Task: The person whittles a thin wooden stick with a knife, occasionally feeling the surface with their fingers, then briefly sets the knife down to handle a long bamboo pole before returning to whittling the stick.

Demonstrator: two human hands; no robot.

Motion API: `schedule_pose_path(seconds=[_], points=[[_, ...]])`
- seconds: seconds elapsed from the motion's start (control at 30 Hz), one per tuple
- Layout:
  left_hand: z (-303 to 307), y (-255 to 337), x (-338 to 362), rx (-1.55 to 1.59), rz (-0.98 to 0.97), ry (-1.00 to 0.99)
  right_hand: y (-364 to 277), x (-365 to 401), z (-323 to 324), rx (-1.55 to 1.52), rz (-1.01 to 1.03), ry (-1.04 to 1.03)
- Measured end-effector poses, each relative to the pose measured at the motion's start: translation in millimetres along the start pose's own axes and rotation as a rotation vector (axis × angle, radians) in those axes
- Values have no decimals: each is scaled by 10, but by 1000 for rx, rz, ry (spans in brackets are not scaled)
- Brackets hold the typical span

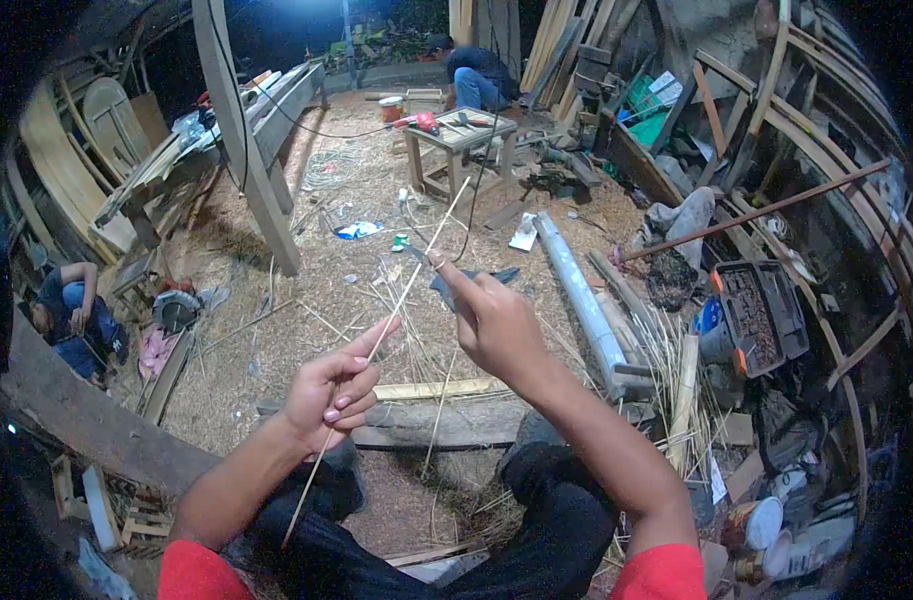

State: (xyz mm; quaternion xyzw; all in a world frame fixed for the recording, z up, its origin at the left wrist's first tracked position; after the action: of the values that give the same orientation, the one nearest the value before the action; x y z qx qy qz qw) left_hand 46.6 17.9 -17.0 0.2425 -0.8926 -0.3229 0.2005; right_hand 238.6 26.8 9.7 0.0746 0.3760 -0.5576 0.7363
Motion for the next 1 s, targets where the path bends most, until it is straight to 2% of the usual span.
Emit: schedule_pose_path(seconds=[0.1, 0.17, 0.27, 0.37, 0.5, 0.6, 0.73, 0.87, 0.93, 0.97, 1.0], points=[[-62, -96, 28, -80, 39, 15, 448, -75, 108, -105, -389, -10], [-112, -187, 48, -150, 62, -5, 694, -35, 213, -139, -350, 124], [-55, 10, 37, -135, -65, 3, 452, 14, 205, -260, -259, 81], [18, 83, 2, 2, -86, 25, -246, 119, 101, -354, -23, -62], [-12, 54, 12, 203, -46, -16, -694, 372, -152, -162, 195, -242], [-87, 60, 52, 239, -29, -90, -663, 298, -106, -140, 182, -156], [-160, -36, 134, 208, 56, -124, -70, 73, 0, -124, -29, 35], [-116, -62, 125, 180, 76, -94, 215, -7, 143, -203, -169, 59], [-56, -26, 91, 194, 36, -58, -37, 32, 151, -242, -139, -29], [-48, -12, 84, 222, 25, -45, -232, 63, 89, -251, 167, 103], [-44, 2, 71, 249, 18, -32, -387, 135, -13, -226, 161, 19]])
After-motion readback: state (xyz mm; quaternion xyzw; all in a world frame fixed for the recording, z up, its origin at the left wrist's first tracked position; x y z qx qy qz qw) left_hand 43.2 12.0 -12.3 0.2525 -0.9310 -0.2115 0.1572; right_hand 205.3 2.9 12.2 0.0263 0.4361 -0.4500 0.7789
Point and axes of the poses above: each hand's wrist, its own x-axis away from the middle knuckle, its own z-axis out of the back of the hand, y = z × x, the point moved 6 cm from there along -x, towards the middle knuckle, and after that the axes turned 4 degrees about x, right-handed, at the moved point
